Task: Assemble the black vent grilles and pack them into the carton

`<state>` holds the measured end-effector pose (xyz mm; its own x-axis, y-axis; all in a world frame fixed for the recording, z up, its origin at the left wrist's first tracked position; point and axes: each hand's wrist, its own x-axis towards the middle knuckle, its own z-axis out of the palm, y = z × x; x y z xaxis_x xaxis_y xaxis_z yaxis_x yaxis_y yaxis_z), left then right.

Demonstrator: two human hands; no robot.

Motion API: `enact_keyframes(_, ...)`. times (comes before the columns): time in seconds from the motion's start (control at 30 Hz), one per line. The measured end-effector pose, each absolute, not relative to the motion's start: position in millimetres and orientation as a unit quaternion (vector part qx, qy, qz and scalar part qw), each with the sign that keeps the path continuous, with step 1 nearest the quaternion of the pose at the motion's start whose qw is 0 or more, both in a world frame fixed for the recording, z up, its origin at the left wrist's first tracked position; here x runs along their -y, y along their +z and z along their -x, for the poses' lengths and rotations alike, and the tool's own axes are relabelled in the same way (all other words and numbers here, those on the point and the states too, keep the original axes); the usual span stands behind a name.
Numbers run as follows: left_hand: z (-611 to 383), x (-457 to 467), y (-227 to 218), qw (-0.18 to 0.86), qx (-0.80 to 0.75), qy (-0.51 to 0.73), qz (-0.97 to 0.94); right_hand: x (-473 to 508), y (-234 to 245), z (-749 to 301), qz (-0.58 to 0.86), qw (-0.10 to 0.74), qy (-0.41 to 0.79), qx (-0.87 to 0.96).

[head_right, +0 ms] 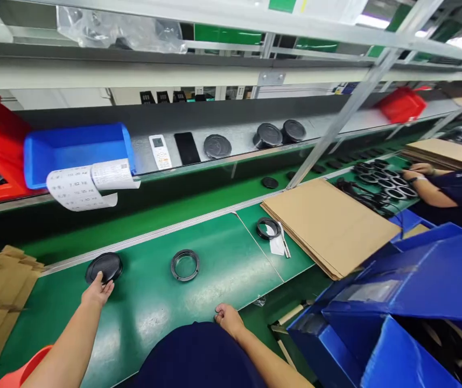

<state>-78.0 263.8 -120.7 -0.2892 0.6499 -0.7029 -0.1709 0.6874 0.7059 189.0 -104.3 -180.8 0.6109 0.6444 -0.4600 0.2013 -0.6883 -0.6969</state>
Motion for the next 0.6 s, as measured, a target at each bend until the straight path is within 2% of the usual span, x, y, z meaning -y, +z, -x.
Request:
enact_keyframes(0.23,68.1,-251.1,-103.4,0.597,-0.644,0.426,-0.217,107.0,-158.4,-197.3,0.838,0.309,0.379,0.243)
enact_keyframes(0.4,57.1,-187.5,-78.7,0.672,-0.529,0.424,-0.299,58.7,-108.7,-191.2,0.740,0.418,0.443,0.285)
enact_keyframes(0.6,43.7,-107.7,-38.4,0.721,-0.443,0.354,-0.398,-1.9,-32.8,-170.2,0.594,0.525,0.537,0.288)
